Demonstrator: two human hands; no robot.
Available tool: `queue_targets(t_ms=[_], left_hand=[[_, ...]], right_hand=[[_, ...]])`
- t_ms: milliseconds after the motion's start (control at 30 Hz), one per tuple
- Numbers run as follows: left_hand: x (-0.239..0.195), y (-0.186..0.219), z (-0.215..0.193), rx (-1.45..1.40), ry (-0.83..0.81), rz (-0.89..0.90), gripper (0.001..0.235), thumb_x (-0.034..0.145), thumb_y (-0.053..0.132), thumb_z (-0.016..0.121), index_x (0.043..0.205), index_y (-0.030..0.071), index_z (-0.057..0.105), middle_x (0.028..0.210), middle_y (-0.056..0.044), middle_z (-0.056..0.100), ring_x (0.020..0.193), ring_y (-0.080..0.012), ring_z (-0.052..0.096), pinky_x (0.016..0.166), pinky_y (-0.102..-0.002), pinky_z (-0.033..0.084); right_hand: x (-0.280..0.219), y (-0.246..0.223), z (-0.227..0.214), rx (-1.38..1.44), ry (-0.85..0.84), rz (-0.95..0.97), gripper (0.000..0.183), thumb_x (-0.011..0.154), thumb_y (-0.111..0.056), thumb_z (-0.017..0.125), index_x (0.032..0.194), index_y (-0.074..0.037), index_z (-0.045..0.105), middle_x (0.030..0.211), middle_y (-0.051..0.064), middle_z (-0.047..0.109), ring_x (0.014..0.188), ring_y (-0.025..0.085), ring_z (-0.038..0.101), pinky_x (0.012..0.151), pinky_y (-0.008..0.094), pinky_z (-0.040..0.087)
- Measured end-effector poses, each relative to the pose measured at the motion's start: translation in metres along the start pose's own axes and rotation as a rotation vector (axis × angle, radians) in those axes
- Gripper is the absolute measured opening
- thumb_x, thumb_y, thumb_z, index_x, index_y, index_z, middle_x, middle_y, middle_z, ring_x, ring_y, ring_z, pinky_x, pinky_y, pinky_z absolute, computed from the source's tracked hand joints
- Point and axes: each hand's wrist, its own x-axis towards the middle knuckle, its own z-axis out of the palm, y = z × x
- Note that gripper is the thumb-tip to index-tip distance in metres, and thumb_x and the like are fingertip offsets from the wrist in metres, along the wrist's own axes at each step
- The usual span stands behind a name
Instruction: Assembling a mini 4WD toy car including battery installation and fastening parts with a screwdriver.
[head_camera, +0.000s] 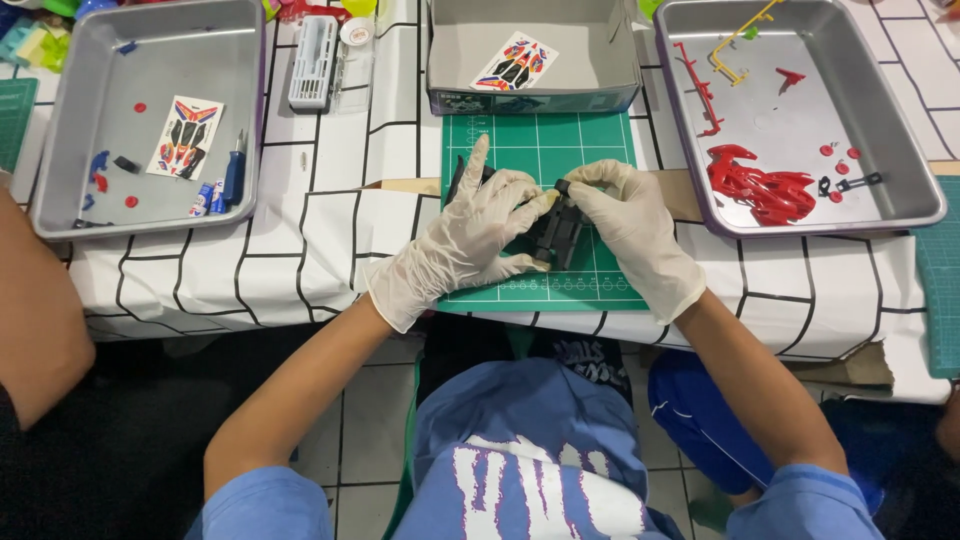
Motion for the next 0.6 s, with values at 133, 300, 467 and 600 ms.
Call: queue_targets(t_ms=[133, 300, 467, 600], left_hand=[[-0.003, -0.001, 0.005, 0.045, -0.019, -0.011, 0.085, 0.078, 0.063, 0.078, 0.141, 0.010, 0.056, 0.120, -0.007, 0.058, 0.133, -0.0228, 0.051, 0.127, -0.069, -0.003], [-0.001, 0.000, 0.004, 0.042, -0.047, -0.038, 0.083, 0.080, 0.064, 0.075, 0.141, 0.011, 0.056, 0.120, -0.006, 0.058, 0.134, -0.0218, 0.050, 0.126, -0.069, -0.008], [-0.001, -0.003, 0.007, 0.076, -0.061, -0.050, 0.088, 0.077, 0.066, 0.078, 0.143, 0.012, 0.055, 0.118, -0.006, 0.059, 0.131, -0.0212, 0.051, 0.126, -0.070, -0.007], [0.001, -0.004, 0.002, 0.137, -0.066, -0.102, 0.094, 0.076, 0.072, 0.075, 0.145, 0.012, 0.052, 0.118, -0.006, 0.060, 0.130, -0.0202, 0.052, 0.128, -0.067, -0.008]], right_hand=[[0.004, 0.010, -0.001, -0.015, -0.005, -0.006, 0.019, 0.089, -0.010, 0.072, 0.108, -0.007, 0.075, 0.086, 0.005, 0.074, 0.079, 0.005, 0.069, 0.079, 0.022, 0.057], [0.000, 0.007, -0.001, -0.062, 0.002, 0.003, 0.022, 0.090, -0.014, 0.073, 0.111, -0.007, 0.076, 0.089, 0.006, 0.074, 0.082, 0.008, 0.071, 0.080, 0.024, 0.057], [-0.008, -0.005, 0.000, -0.126, -0.024, 0.044, 0.029, 0.091, -0.018, 0.073, 0.119, -0.014, 0.076, 0.096, 0.006, 0.078, 0.093, 0.010, 0.072, 0.090, 0.028, 0.056], [-0.012, -0.016, -0.002, -0.118, -0.317, -0.102, 0.115, 0.056, -0.017, 0.101, 0.153, 0.002, 0.040, 0.147, 0.027, 0.054, 0.142, 0.044, 0.045, 0.117, 0.057, 0.036]])
